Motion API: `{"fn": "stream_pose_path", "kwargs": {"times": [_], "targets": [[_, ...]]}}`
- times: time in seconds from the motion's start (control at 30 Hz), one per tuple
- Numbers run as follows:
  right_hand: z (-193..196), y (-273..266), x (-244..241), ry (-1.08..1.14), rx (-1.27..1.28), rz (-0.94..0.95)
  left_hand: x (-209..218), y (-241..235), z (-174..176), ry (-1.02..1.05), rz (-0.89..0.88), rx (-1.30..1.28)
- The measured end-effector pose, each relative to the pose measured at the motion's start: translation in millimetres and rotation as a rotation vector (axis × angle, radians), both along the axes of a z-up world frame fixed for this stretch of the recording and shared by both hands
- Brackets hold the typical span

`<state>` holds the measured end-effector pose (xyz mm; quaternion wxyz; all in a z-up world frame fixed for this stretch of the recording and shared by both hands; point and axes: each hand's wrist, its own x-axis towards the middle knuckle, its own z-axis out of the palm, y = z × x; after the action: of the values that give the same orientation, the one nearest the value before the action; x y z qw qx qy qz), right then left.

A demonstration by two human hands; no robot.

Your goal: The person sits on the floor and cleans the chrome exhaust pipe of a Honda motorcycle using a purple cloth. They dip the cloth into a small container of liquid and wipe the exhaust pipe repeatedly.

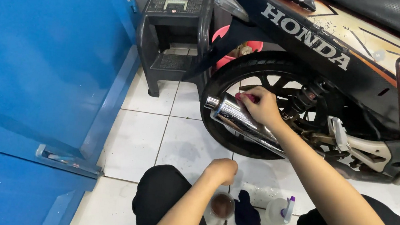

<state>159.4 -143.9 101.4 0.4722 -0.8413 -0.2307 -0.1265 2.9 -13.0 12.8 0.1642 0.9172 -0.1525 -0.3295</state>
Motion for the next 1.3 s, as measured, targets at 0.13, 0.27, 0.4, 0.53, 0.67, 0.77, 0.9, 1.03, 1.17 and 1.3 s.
{"fn": "stream_pose_path", "kwargs": {"times": [0.13, 0.27, 0.4, 0.53, 0.67, 0.77, 0.9, 1.03, 1.17, 1.3], "targets": [[23, 22, -17, -0.047, 0.074, 0.086, 5, 0, -8, -0.004, 0.013, -0.039], [19, 16, -34, -0.188, 0.056, 0.087, -1, 3, -6, 0.004, -0.008, 0.038], [13, 15, -16, -0.192, 0.076, 0.078, -1, -1, 0, 0.026, -0.005, 0.029], [34, 23, -47, -0.288, 0.079, 0.149, 10, 1, -49, 0.018, -0.020, 0.024], [27, 28, -36, -0.306, 0.112, 0.125, 0, -3, -12, 0.032, 0.016, 0.055], [36, 26, -48, -0.358, 0.076, 0.154, 2, 1, -11, 0.034, 0.018, 0.042], [17, 2, -46, -0.302, 0.044, 0.096, -2, 4, 0, 0.015, -0.001, 0.041], [11, -1, -37, -0.244, 0.068, 0.079, -8, 2, 7, -0.002, 0.008, 0.055], [20, -8, -59, -0.257, 0.008, 0.101, -6, 2, 7, -0.002, 0.008, 0.029], [-8, -21, -19, -0.117, 0.014, -0.016, -3, 1, 5, 0.002, 0.018, 0.019]]}}
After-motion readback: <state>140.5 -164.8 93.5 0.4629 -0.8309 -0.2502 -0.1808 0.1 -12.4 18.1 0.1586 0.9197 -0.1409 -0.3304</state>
